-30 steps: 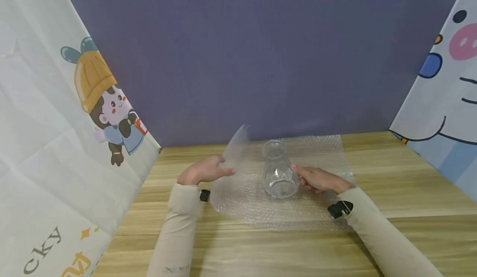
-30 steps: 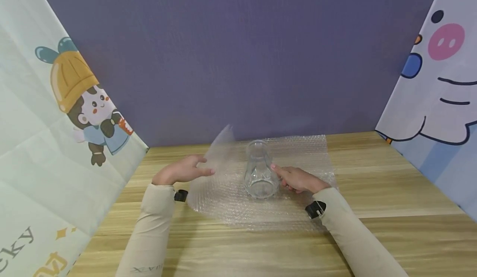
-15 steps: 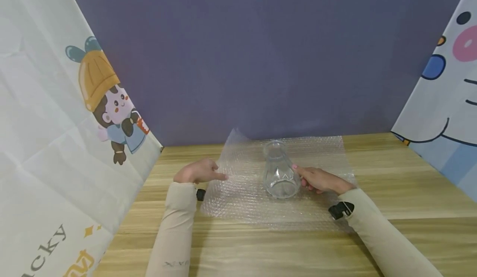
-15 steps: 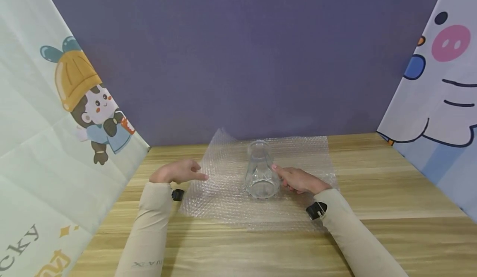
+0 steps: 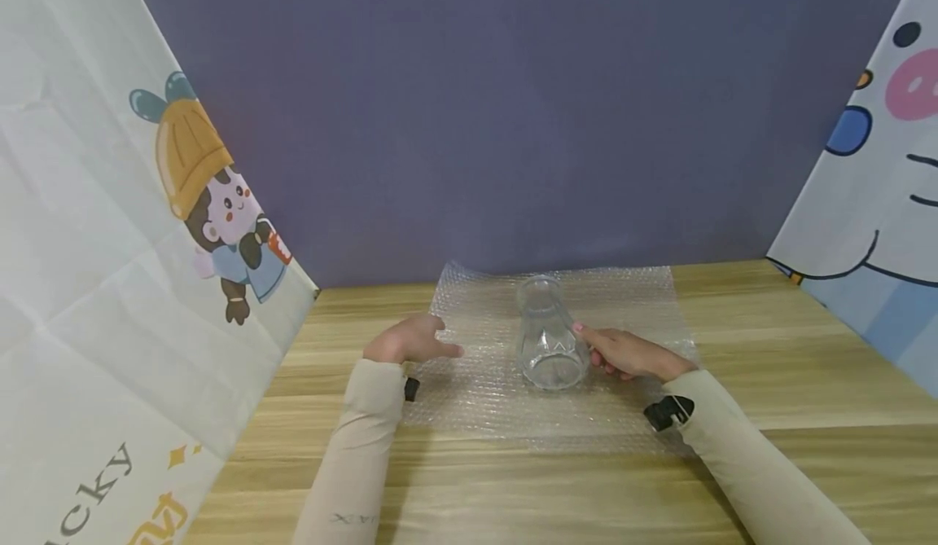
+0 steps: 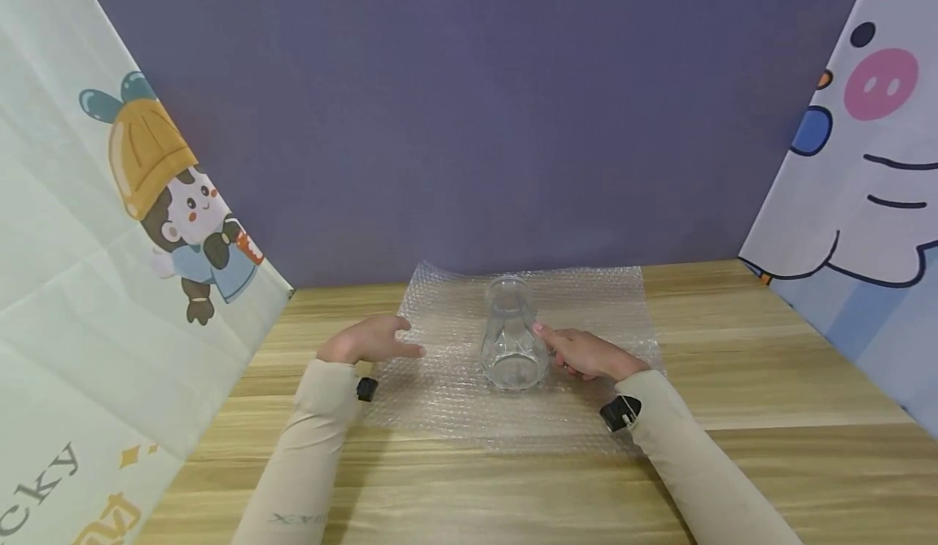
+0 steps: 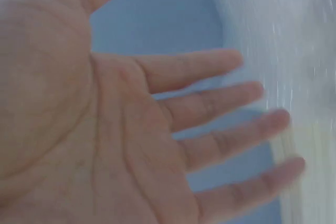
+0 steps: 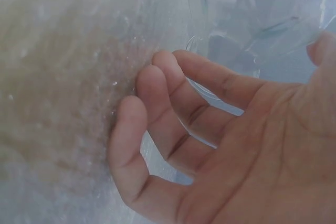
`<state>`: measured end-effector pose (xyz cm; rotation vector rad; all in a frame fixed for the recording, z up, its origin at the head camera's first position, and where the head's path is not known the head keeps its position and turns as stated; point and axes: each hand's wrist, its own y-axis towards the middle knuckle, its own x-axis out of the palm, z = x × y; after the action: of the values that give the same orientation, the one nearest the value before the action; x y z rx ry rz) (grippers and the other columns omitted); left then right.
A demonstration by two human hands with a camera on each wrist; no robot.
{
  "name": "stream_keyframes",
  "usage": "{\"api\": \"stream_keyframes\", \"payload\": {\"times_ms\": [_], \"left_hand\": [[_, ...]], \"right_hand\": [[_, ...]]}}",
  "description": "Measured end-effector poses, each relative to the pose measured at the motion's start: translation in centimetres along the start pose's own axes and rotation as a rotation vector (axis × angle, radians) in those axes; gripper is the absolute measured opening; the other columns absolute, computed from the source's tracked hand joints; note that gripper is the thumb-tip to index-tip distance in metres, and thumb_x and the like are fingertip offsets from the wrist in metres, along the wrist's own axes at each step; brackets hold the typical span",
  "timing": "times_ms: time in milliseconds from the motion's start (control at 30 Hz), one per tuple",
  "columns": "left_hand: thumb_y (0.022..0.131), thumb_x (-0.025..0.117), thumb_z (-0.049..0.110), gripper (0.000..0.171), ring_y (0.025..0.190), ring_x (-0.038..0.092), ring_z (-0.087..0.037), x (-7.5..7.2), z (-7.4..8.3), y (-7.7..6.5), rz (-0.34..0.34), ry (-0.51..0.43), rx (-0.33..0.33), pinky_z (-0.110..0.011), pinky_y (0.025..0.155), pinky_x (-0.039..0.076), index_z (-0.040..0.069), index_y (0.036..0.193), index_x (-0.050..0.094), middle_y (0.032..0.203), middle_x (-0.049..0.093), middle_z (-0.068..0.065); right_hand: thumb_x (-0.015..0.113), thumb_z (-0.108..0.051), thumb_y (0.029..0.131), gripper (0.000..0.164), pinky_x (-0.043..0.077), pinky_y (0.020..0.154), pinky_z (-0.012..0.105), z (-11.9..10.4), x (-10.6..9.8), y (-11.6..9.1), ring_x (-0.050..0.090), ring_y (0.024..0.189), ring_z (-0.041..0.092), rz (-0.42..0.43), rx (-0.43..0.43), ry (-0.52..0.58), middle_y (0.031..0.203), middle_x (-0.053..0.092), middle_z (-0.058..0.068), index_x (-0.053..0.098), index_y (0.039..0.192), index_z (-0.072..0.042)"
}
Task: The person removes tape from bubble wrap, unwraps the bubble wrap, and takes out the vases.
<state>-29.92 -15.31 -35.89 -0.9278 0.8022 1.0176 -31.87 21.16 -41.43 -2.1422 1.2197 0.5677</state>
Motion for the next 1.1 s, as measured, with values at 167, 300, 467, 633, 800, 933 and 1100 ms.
{"api": "stream_keyframes", "payload": {"times_ms": [167, 300, 467, 633, 800, 933, 1100], "left_hand": [[0.092, 0.073, 0.043, 0.075, 0.139, 0.053, -0.033, 2.3, 2.0, 1.4, -0.007, 0.020, 0.104, -0.048, 0.117, 0.043, 0.005, 0.152, 0.047, 0.147, 0.058, -0.017], [0.090, 0.076, 0.044, 0.081, 0.142, 0.049, -0.037, 4.1, 2.9, 2.3, -0.011, 0.063, 0.132, -0.052, 0.118, 0.041, 0.012, 0.156, 0.042, 0.151, 0.053, -0.019], [0.088, 0.075, 0.052, 0.083, 0.150, 0.033, -0.048, 5.7, 3.6, 2.7, -0.013, 0.082, 0.119, -0.069, 0.116, 0.035, 0.022, 0.158, 0.041, 0.165, 0.034, -0.018], [0.089, 0.072, 0.057, 0.081, 0.155, 0.019, -0.050, 6.3, 4.3, 2.6, -0.034, 0.103, 0.075, -0.076, 0.114, 0.030, 0.029, 0.158, 0.040, 0.170, 0.024, -0.014], [0.086, 0.073, 0.061, 0.085, 0.157, 0.015, -0.046, 6.7, 4.5, 2.6, -0.035, 0.151, 0.053, -0.076, 0.114, 0.029, 0.034, 0.158, 0.038, 0.172, 0.021, -0.011], [0.084, 0.074, 0.063, 0.088, 0.157, 0.015, -0.045, 6.9, 4.6, 2.6, -0.026, 0.162, 0.043, -0.076, 0.112, 0.032, 0.035, 0.158, 0.038, 0.172, 0.020, -0.010], [0.082, 0.076, 0.063, 0.089, 0.157, 0.016, -0.045, 7.0, 4.5, 2.7, -0.019, 0.160, 0.033, -0.077, 0.110, 0.034, 0.035, 0.158, 0.039, 0.172, 0.021, -0.010]], "right_hand": [[0.023, -0.067, 0.105, 0.073, 0.031, 0.048, 0.025, -0.1, 0.0, 0.0, 0.032, 0.053, 0.013, 0.003, -0.008, 0.001, 0.067, 0.045, 0.002, 0.056, 0.085, -0.005], [0.023, -0.067, 0.105, 0.072, 0.030, 0.047, 0.024, -0.1, 0.2, 0.2, 0.033, 0.054, 0.012, 0.005, -0.008, 0.015, 0.066, 0.046, 0.001, 0.054, 0.081, -0.007], [0.023, -0.064, 0.106, 0.070, 0.030, 0.046, 0.023, 0.1, 0.3, 0.2, 0.034, 0.054, 0.012, 0.007, -0.018, 0.020, 0.066, 0.046, 0.001, 0.054, 0.079, -0.008], [0.023, -0.066, 0.106, 0.071, 0.031, 0.047, 0.024, 0.2, 0.1, 0.2, 0.033, 0.053, 0.012, 0.010, -0.022, 0.011, 0.067, 0.046, 0.002, 0.055, 0.082, -0.006], [0.023, -0.068, 0.105, 0.073, 0.031, 0.048, 0.025, 0.4, -0.1, 0.2, 0.032, 0.053, 0.012, 0.006, -0.018, 0.012, 0.067, 0.046, 0.002, 0.056, 0.084, -0.006], [0.022, -0.067, 0.105, 0.073, 0.031, 0.048, 0.025, 0.4, -0.1, 0.2, 0.033, 0.053, 0.013, 0.010, -0.020, 0.010, 0.067, 0.046, 0.002, 0.056, 0.085, -0.006], [0.022, -0.067, 0.105, 0.073, 0.031, 0.047, 0.024, 0.3, 0.1, 0.2, 0.032, 0.052, 0.012, 0.015, -0.022, 0.006, 0.067, 0.046, 0.002, 0.056, 0.084, -0.006]]}}
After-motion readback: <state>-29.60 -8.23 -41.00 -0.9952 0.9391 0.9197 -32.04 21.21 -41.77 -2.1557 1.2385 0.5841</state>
